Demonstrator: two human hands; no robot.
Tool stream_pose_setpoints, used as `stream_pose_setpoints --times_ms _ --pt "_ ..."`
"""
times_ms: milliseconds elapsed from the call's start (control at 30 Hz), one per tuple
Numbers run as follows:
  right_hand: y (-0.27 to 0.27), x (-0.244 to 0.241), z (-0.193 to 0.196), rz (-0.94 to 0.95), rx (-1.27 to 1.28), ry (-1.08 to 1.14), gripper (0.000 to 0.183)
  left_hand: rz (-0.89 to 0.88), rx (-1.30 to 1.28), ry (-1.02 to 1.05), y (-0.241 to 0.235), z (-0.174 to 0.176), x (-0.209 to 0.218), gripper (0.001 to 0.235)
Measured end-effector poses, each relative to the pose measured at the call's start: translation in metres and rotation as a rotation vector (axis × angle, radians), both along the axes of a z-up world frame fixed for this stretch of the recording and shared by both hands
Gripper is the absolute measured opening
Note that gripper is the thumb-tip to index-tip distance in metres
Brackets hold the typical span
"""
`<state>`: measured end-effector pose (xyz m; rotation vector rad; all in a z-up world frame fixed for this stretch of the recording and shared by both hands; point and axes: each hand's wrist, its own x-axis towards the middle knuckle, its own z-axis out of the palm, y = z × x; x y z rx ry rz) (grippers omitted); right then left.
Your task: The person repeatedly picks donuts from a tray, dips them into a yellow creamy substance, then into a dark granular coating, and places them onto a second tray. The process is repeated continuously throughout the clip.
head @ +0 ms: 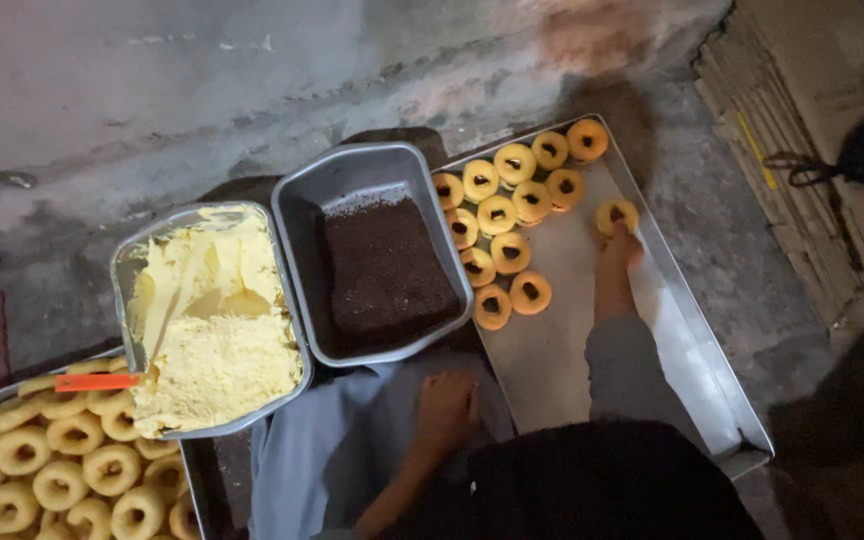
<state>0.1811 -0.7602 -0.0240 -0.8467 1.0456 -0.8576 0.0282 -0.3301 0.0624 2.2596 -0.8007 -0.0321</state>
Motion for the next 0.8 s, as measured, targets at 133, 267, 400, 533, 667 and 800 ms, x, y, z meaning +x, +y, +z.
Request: stream_pose_setpoints --times_ms 133,267,400,533,667,800 --pt "-0.022 0.051 -0.029 0.026 -0.069 -0.034 0.023 0.028 0.042 0.069 -0.009 -0.003 0.002 0.013" --pt "-0.037 0.090 -0.038 0.121 0.103 -0.219 0.033 0.017 0.076 0.060 -0.015 -0.011 0.003 0.013" --pt "-0.043 0.078 -0.043 0.292 0.067 -0.170 0.036 0.003 0.059 0.042 -0.017 -0.017 0.001 0.011" --pt "-0.036 0.012 -0.039 0.380 -0.160 0.291 0.040 0.019 -0.013 -0.003 -0.015 -0.017 0.001 0.012" --pt "-0.011 -0.095 -0.031 0.558 -0.345 0.775 0.044 0.036 0.015 -0.022 -0.010 -0.017 -0.002 0.012" --pt "0.030 -0.220 -0.012 0.721 -0.421 1.079 0.048 0.041 0.013 -0.020 -0.003 -0.017 -0.003 0.010"
